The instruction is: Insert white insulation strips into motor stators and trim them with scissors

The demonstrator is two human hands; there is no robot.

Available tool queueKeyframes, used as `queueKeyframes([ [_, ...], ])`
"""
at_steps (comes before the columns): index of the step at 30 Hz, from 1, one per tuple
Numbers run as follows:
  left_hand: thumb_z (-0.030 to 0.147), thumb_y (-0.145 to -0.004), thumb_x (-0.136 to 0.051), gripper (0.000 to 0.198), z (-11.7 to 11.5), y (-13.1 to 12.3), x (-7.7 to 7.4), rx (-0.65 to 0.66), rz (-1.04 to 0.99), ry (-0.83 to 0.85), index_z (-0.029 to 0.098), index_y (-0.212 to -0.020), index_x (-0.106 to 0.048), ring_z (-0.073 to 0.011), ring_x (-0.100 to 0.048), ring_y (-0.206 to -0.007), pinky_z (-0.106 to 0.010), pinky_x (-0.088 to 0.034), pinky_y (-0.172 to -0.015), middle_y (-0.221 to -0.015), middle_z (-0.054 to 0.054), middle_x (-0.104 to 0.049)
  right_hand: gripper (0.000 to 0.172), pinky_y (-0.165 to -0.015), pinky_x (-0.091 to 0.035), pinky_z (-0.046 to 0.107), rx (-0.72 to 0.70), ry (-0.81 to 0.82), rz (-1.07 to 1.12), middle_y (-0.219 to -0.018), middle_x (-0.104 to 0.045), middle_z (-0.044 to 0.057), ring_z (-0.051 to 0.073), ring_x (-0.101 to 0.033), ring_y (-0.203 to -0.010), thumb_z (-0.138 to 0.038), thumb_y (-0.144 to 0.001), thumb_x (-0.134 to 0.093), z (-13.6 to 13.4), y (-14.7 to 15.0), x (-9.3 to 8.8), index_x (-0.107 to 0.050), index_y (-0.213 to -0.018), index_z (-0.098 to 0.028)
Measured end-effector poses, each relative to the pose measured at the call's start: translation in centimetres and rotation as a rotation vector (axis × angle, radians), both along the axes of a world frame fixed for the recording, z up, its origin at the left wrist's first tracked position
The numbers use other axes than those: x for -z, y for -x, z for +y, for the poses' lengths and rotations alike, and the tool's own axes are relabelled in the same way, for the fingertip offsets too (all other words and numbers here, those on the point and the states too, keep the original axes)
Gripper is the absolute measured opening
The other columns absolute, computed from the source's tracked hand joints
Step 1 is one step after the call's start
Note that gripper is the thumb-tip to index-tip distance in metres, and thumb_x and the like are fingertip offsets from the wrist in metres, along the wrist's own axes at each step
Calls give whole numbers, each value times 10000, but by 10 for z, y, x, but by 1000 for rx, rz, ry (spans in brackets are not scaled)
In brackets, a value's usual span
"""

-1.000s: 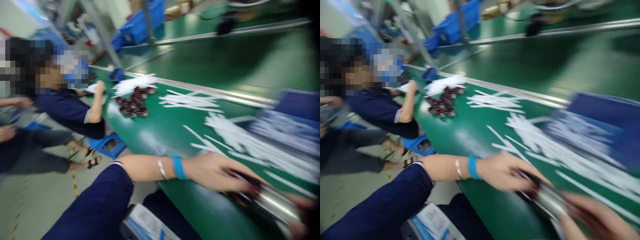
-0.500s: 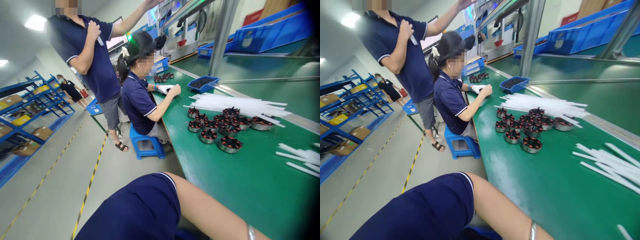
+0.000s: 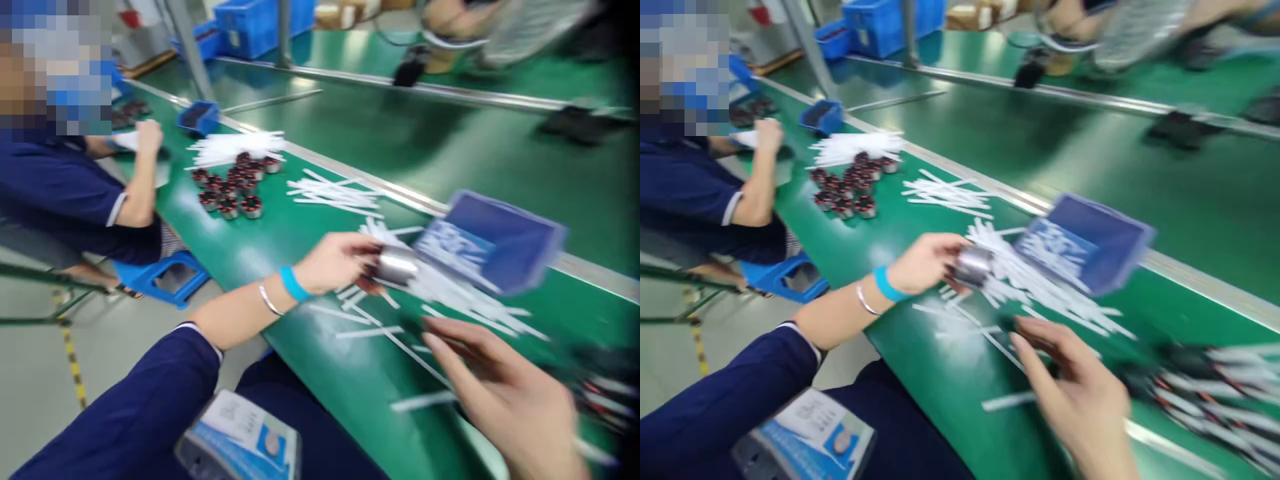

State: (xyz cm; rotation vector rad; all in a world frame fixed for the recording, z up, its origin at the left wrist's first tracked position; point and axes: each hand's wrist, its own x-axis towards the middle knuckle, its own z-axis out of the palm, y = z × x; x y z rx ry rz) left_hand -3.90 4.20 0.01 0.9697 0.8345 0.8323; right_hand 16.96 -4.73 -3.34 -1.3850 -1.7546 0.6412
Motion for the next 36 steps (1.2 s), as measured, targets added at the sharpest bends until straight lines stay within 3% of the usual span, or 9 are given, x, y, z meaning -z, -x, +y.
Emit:
queueKeyframes([
  [4,98,-615,-754,267,25,17,1,-208,-57,-190,145,-877,-730,-220,-670,-993,-371,-533,-913,-1017,-69,-716,66,-726,-547,323,-94,-172,-258,-918,-680,57,204,-673,-833,-267,-890,-596,2,5,1,-624,-856,-218],
  [7,88,-575,-771,232,28,23,3,-218,-5,-346,156,-795,-750,-272,-563,-1229,-395,-436,-1055,-1252,-90,-649,89,-652,-527,298,-134,-134,-395,-908,-651,66,194,-654,-793,-205,-883,-553,16,25,-4,-631,-841,-198],
  [12,166,-584,-796,259,21,15,7,-91,-50,-292,156,-841,-763,-240,-681,-969,-388,-511,-927,-878,-53,-753,182,-689,-501,332,-238,-35,-593,-904,-664,109,244,-645,-818,-117,-825,-523,43,53,-6,-699,-848,-157],
  [14,167,-553,-817,302,20,14,5,-83,-75,-296,162,-851,-767,-217,-692,-899,-349,-535,-864,-881,-49,-757,161,-664,-486,333,-258,-27,-603,-830,-660,112,248,-637,-774,-101,-777,-543,52,58,-4,-688,-736,-155],
  [20,240,-486,-899,338,17,13,-3,43,-65,-194,129,-769,-751,-157,-680,-702,-267,-558,-708,-741,-49,-735,113,-687,-503,325,-188,-98,-475,-870,-680,95,226,-640,-777,-140,-725,-570,49,40,-2,-672,-761,-171],
  [24,274,-545,-893,414,6,6,-2,246,-52,6,134,-899,-733,-171,-683,-649,-262,-564,-572,-741,-44,-717,59,-636,-549,290,37,-117,75,-799,-685,31,173,-655,-684,-184,-777,-611,22,8,-16,-637,-741,-224],
  [27,292,-578,-879,400,-1,-3,3,338,-29,113,115,-896,-715,-182,-681,-619,-257,-550,-481,-775,-63,-712,57,-585,-555,276,92,-40,367,-776,-678,38,182,-664,-697,-233,-787,-684,3,-6,-32,-666,-733,-240],
  [33,231,-645,-836,561,-8,-12,9,472,35,104,149,-1158,-625,-158,-679,-570,-259,-578,-502,-802,-47,-703,71,-644,-562,296,-24,29,374,-877,-690,75,197,-660,-807,-284,-840,-681,-6,-7,-33,-740,-831,-245],
  [36,297,-732,-765,457,-9,-11,11,508,10,64,138,-1139,-635,-190,-713,-670,-311,-612,-590,-900,-92,-713,72,-643,-552,282,9,50,376,-839,-694,55,181,-657,-773,-253,-837,-670,-7,-2,-23,-738,-858,-240],
])
